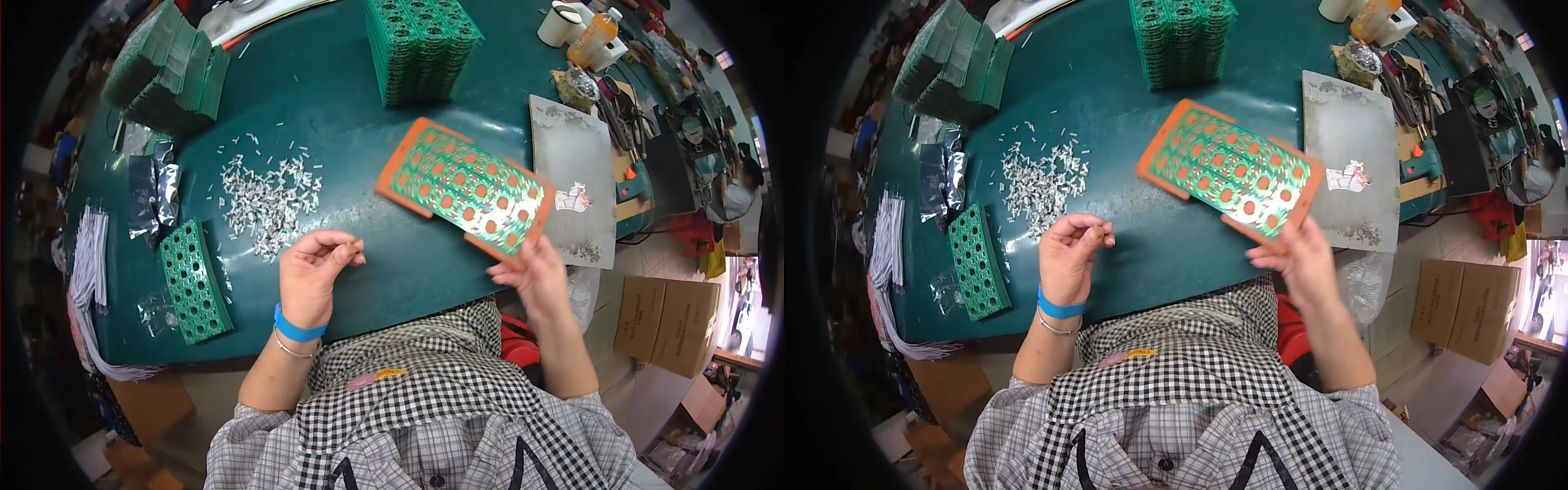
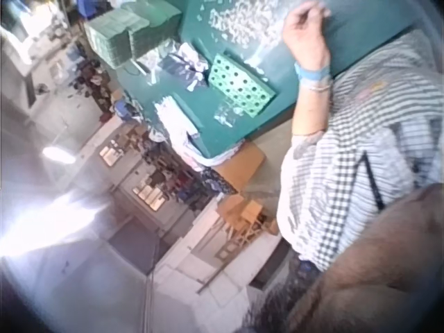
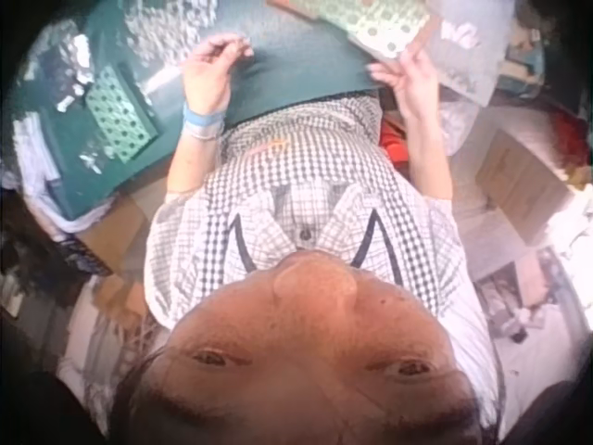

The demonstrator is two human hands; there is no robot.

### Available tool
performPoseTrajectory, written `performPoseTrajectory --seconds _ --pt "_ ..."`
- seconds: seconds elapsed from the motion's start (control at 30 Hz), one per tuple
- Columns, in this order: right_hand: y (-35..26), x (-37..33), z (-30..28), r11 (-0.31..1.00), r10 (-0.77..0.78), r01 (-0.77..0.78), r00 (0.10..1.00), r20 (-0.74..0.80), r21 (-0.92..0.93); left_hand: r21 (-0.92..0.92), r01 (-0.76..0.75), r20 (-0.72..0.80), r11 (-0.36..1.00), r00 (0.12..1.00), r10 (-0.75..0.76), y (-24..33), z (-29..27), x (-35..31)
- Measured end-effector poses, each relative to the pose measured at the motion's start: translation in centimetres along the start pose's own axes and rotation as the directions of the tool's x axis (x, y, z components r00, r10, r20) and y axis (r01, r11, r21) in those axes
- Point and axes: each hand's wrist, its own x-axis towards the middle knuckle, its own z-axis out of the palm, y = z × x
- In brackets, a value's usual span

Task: The person inserts small white cylindrical components into the holes of a green circuit board held in an orange jig. They pick components from a pile on the table and place them one by one into the board. The person occasionally flips the board over to check the placement of the components.

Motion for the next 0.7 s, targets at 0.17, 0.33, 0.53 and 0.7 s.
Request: performPoseTrajectory --seconds 0.17,0.33,0.53,0.7 --pt "5.2 -4.6 4.3 0.981 0.190 -0.192 0.962 0.194 -0.009 -0.204 0.130 0.053 0.970 0.991 -0.122 0.1 2.2 0.7" --pt "5.5 -4.9 5.0 0.839 0.477 -0.543 0.724 0.499 -0.014 -0.205 0.149 0.044 0.967 0.989 -0.143 0.1 3.4 0.4" --pt "2.8 -4.6 6.0 0.964 0.233 -0.142 0.861 0.453 -0.226 -0.173 0.156 0.082 0.973 0.986 -0.144 0.0 4.3 -0.5" --pt "0.0 -0.8 9.0 0.115 -0.637 0.886 0.412 0.651 -0.449 -0.214 0.319 0.186 0.923 0.941 -0.281 -0.6 5.6 -1.3"
